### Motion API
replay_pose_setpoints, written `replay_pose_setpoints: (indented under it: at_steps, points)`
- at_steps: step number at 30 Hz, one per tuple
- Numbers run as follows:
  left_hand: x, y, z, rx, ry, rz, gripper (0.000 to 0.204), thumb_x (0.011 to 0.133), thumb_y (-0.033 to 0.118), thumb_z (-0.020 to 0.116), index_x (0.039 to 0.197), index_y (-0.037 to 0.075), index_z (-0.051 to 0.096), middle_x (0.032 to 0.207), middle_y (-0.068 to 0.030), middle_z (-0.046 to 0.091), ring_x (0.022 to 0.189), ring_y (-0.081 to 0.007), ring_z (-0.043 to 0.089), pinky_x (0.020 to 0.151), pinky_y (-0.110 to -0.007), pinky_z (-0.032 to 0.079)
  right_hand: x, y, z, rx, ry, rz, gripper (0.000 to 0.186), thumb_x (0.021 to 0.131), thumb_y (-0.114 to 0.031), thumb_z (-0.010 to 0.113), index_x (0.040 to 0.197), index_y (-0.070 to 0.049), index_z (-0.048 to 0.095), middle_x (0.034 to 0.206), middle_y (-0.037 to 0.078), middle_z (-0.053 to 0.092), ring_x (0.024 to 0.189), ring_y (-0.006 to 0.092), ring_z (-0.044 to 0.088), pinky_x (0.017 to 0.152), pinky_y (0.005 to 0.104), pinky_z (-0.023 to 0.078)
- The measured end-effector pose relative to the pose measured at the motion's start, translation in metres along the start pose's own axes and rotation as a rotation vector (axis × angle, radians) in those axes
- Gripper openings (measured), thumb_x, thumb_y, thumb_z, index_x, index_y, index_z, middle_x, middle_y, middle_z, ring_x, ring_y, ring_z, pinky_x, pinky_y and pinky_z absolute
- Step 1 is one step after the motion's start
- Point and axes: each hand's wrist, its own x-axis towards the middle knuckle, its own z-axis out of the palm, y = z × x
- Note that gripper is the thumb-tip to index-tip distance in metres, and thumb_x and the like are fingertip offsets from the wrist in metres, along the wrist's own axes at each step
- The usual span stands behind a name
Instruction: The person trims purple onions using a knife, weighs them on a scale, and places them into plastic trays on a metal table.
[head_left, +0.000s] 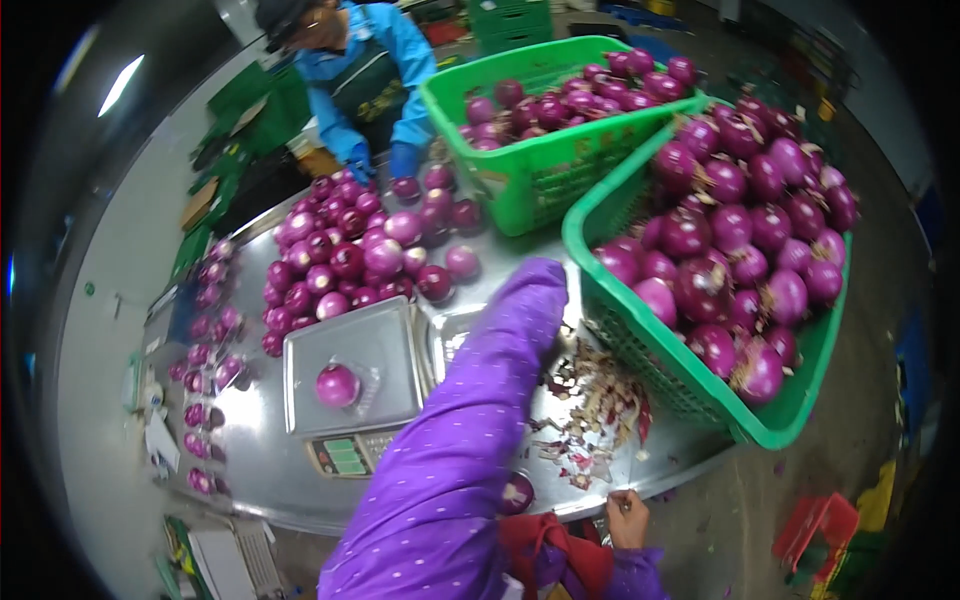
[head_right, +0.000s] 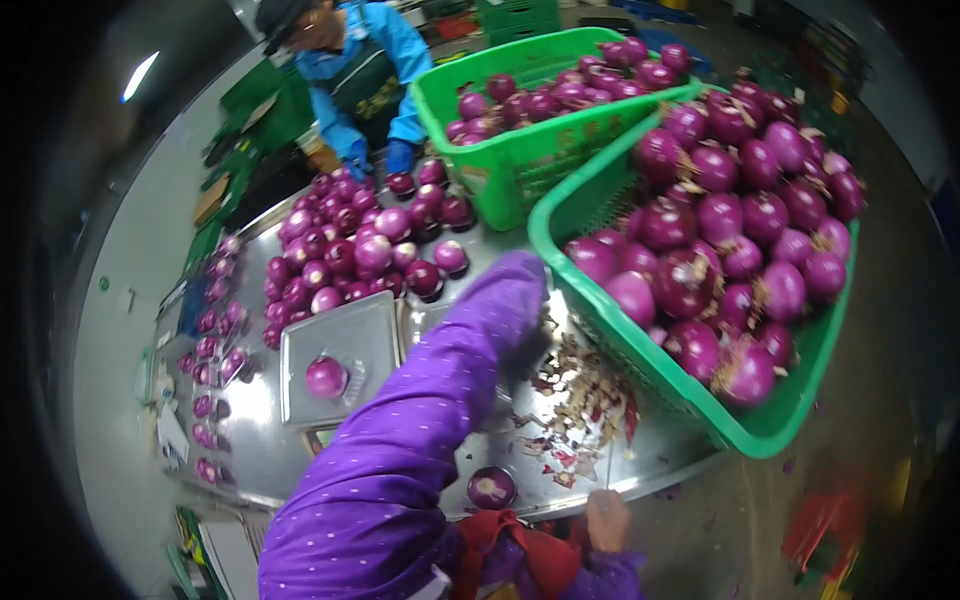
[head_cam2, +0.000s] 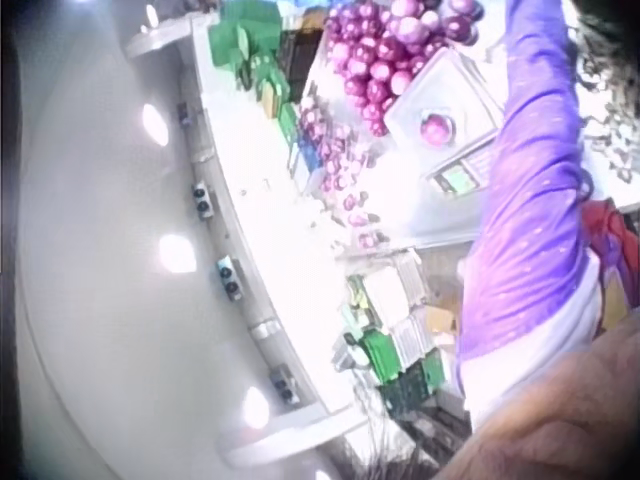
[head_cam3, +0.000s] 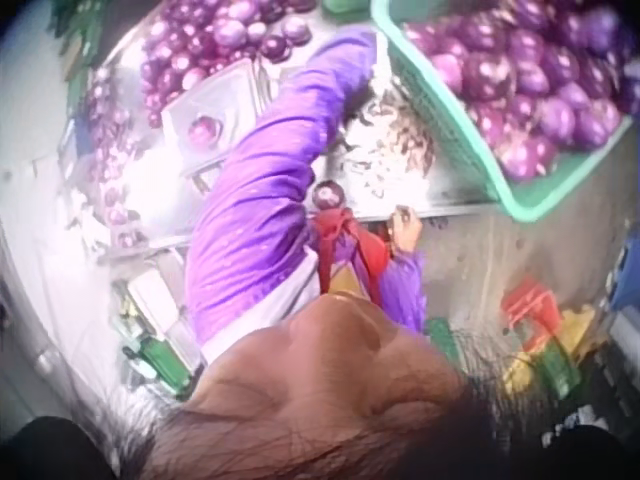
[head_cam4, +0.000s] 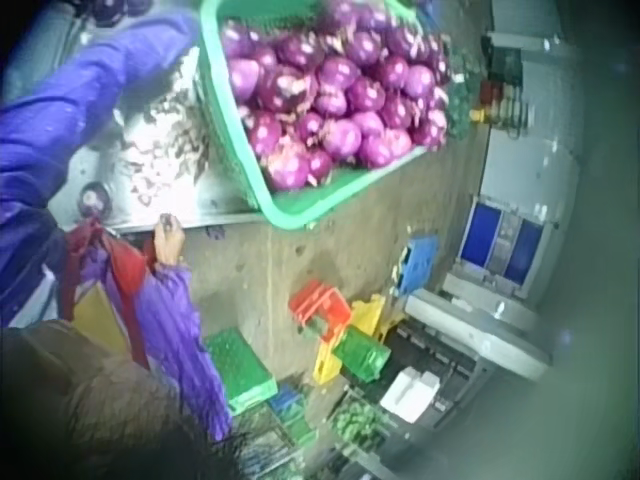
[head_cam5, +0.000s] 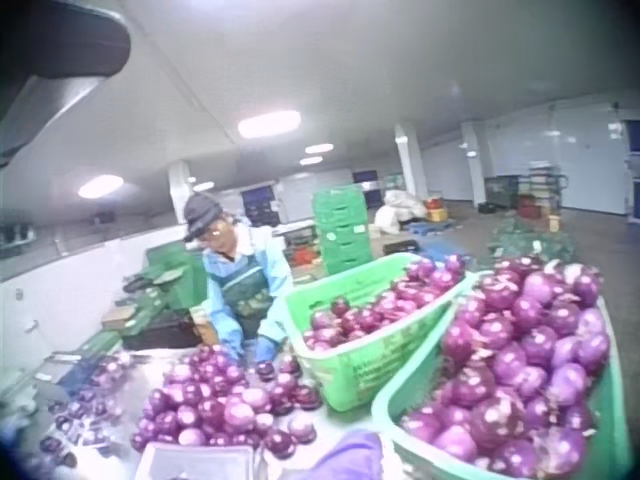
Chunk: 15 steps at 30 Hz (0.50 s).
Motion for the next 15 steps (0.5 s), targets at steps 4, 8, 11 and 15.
replay_pose_setpoints:
  at_steps: [4,8,11,15]
  points:
    - [-0.015,0.009,-0.017,-0.056,0.005,0.062,0.075,0.06,0.039,0.075,0.127,0.023,0.044,0.115,-0.022,0.049,0.104,-0.0426,0.054,0.085,-0.049,0.046,0.008,-0.002,0.004,0.036,-0.116,0.061,0.008,0.08,-0.004,0.06,0.086,0.0,0.06,0.069,0.003,0.057,0.061,0.0085,0.052,0.056,0.0239,0.042]
    - [-0.087,-0.003,-0.094,-0.143,0.115,0.128,0.07,0.058,0.038,0.076,0.121,0.024,0.048,0.111,-0.0196,0.051,0.099,-0.0411,0.057,0.083,-0.047,0.048,0.038,0.002,0.009,-0.061,-0.209,0.024,0.006,0.081,-0.005,0.06,0.085,-0.001,0.058,0.065,0.001,0.054,0.056,0.0073,0.048,0.05,0.0232,0.038]
    - [-0.199,-0.066,-0.142,-0.227,0.343,0.305,0.071,0.059,0.036,0.077,0.12,0.018,0.047,0.109,-0.0158,0.053,0.098,-0.0351,0.059,0.083,-0.041,0.05,0.053,-0.015,0.018,-0.103,-0.255,-0.16,0.006,0.082,-0.006,0.059,0.085,-0.001,0.058,0.064,-0.001,0.053,0.053,0.0066,0.045,0.047,0.0226,0.035]
    - [-0.311,-0.145,-0.123,-0.396,0.449,0.38,0.073,0.056,0.024,0.08,0.12,0.012,0.046,0.107,-0.0131,0.057,0.097,-0.0314,0.059,0.085,-0.039,0.05,0.052,-0.049,0.024,-0.038,-0.334,-0.12,0.007,0.083,-0.006,0.059,0.086,0.0,0.059,0.069,0.0,0.055,0.059,0.0062,0.046,0.052,0.0221,0.037]
